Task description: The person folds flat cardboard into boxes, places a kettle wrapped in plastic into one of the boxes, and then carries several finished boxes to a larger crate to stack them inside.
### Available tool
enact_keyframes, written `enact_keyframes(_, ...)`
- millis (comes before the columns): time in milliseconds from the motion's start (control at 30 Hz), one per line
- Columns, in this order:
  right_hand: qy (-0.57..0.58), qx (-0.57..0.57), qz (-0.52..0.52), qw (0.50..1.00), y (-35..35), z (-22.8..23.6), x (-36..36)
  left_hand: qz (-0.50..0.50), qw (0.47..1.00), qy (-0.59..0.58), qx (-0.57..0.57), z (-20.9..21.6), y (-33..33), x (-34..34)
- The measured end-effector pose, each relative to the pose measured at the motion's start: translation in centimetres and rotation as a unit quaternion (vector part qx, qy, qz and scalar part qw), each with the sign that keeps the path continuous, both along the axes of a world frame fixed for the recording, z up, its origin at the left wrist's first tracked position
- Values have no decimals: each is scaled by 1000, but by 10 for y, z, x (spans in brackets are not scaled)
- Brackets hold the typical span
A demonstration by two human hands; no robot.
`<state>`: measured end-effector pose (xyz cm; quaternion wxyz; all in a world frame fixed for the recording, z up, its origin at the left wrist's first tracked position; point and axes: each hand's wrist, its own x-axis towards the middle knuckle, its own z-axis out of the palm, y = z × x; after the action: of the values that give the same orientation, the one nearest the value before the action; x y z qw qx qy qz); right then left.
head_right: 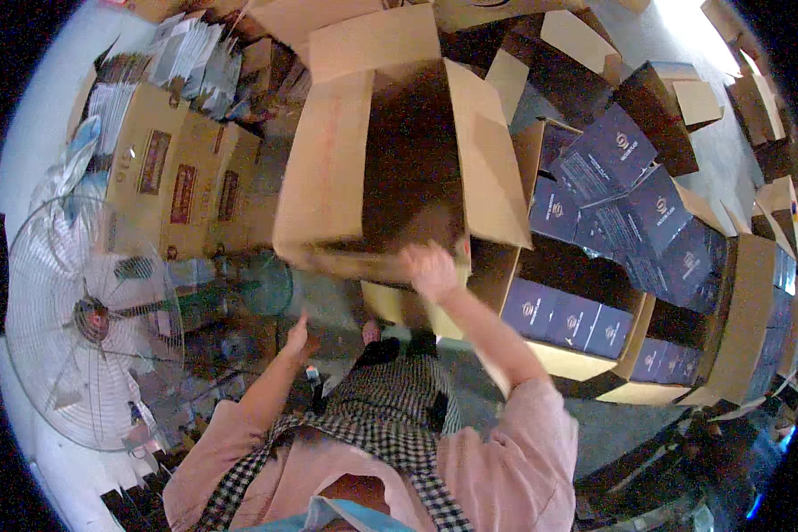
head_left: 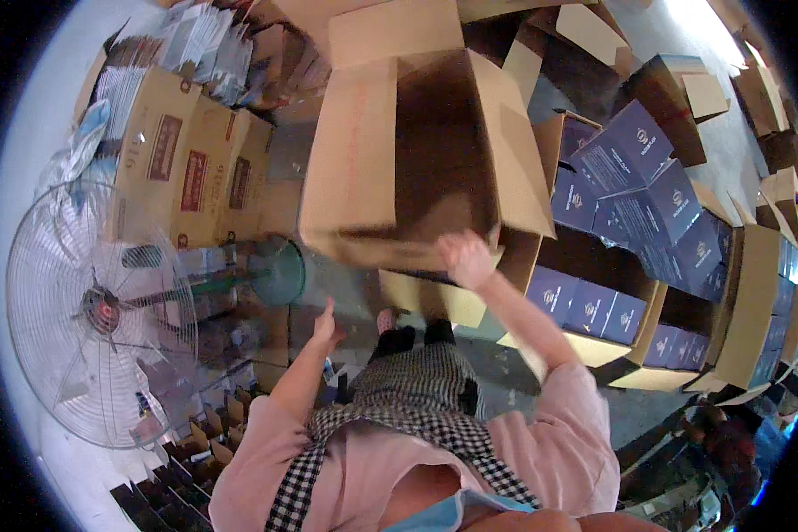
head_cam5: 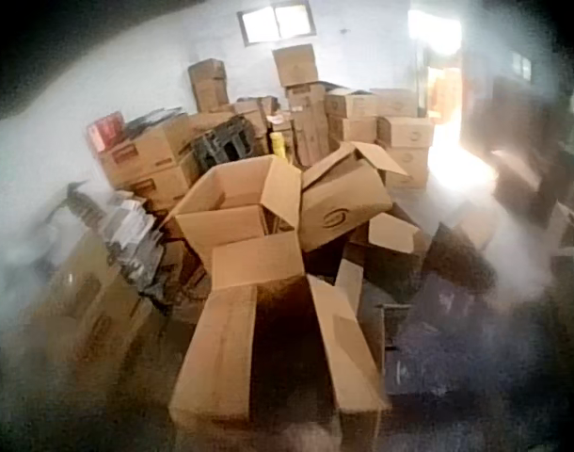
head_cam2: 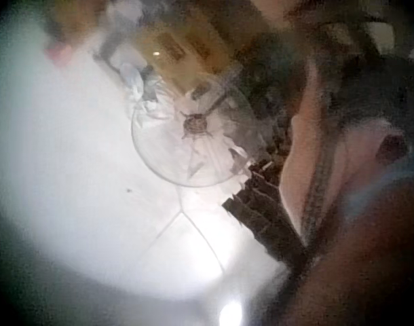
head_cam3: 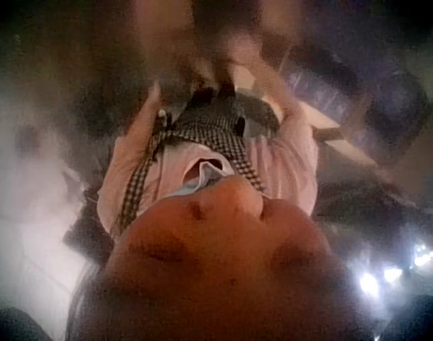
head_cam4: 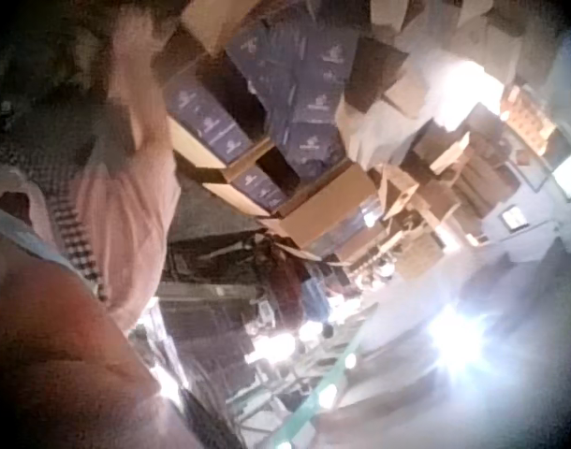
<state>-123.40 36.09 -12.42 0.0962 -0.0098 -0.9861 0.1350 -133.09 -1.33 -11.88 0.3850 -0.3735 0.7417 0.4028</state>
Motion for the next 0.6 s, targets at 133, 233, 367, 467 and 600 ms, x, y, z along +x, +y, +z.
enact_keyframes(133, -4, -41, 11, 999, 34, 247, -79, 181, 974, -38, 134, 36, -9, 9)
enact_keyframes(233, 83, -88, 49, 991, 32, 343, -86, 189, 910, -19, 369, 65, -17, -4)
enact_keyframes(367, 132, -106, 85, 982, -11, 435, -75, 161, 816, 163, 530, 151, -44, 22)
enact_keyframes(467, 284, -84, 141, 945, -43, 490, -60, 145, 813, 228, 515, 203, -67, 49)
enact_keyframes(600, 386, -40, 218, 896, -75, 580, -34, 170, 824, 373, 392, 278, -93, 64)
